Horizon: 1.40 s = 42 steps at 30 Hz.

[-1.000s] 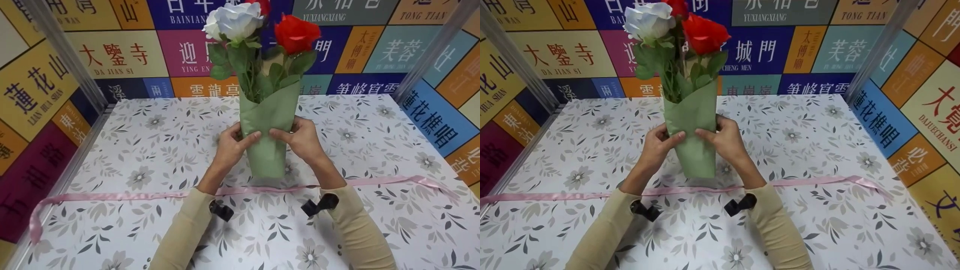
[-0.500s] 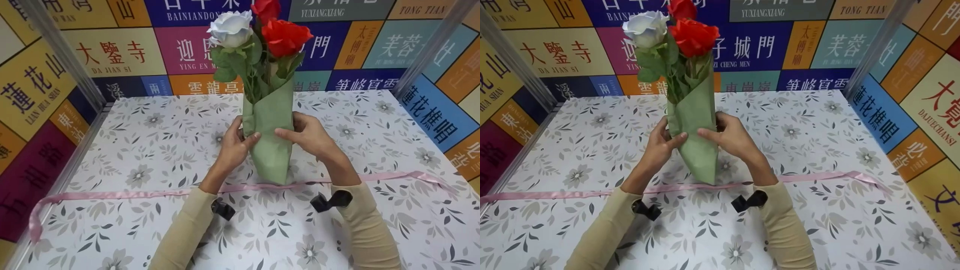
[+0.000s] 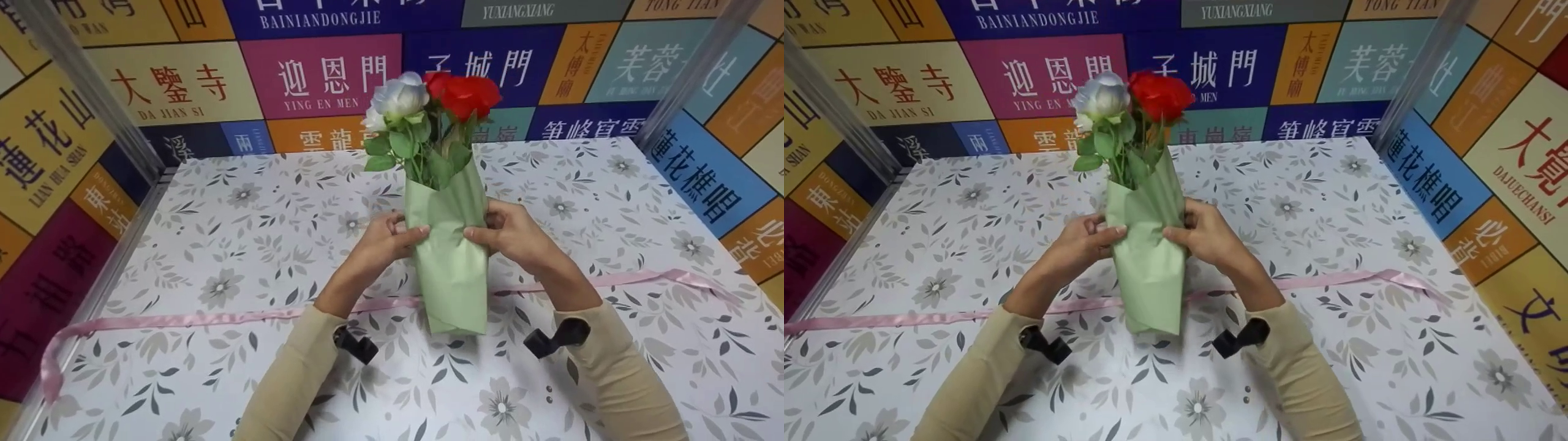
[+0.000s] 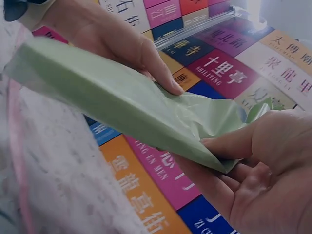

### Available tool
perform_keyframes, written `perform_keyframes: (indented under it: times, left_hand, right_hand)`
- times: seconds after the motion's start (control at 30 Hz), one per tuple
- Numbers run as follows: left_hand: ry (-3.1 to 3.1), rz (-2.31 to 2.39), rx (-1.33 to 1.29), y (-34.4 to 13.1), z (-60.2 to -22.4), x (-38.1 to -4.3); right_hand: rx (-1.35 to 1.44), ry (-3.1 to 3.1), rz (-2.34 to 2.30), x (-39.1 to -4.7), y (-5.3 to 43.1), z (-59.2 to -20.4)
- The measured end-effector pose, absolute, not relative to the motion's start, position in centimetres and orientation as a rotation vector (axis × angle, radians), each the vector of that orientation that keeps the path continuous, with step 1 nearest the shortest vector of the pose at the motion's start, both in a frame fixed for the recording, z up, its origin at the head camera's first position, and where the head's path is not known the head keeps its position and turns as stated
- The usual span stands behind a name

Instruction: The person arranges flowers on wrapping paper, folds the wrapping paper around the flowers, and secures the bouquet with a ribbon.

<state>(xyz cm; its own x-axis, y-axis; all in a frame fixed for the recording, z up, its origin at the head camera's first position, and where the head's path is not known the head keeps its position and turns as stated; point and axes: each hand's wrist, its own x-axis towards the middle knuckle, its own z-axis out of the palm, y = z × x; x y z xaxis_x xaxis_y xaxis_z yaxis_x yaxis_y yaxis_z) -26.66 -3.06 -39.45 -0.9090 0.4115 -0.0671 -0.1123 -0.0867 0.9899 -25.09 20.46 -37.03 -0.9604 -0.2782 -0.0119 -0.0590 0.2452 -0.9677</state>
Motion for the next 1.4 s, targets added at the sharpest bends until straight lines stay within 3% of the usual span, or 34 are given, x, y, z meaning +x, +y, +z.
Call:
perform_keyframes:
  times: [0.37,0.83,1.2,1.4]
  left_hand:
    - [1.897,1.809,0.121,-2.4,-41.4,-26.7]
    - [2.389,1.304,0.133,-2.5,-43.3,-25.9]
    - [2.605,1.083,0.175,-2.1,-43.9,-25.3]
    - [2.570,1.083,0.236,-3.2,-43.5,-25.0]
  right_hand:
    - [-0.177,2.256,-1.646,-25.2,21.1,-40.5]
    - [-0.077,2.370,-1.391,-24.7,20.6,-43.8]
    - [0.007,2.767,-0.771,-23.8,20.2,-43.2]
    - [0.004,2.737,-0.738,-23.3,20.9,-42.3]
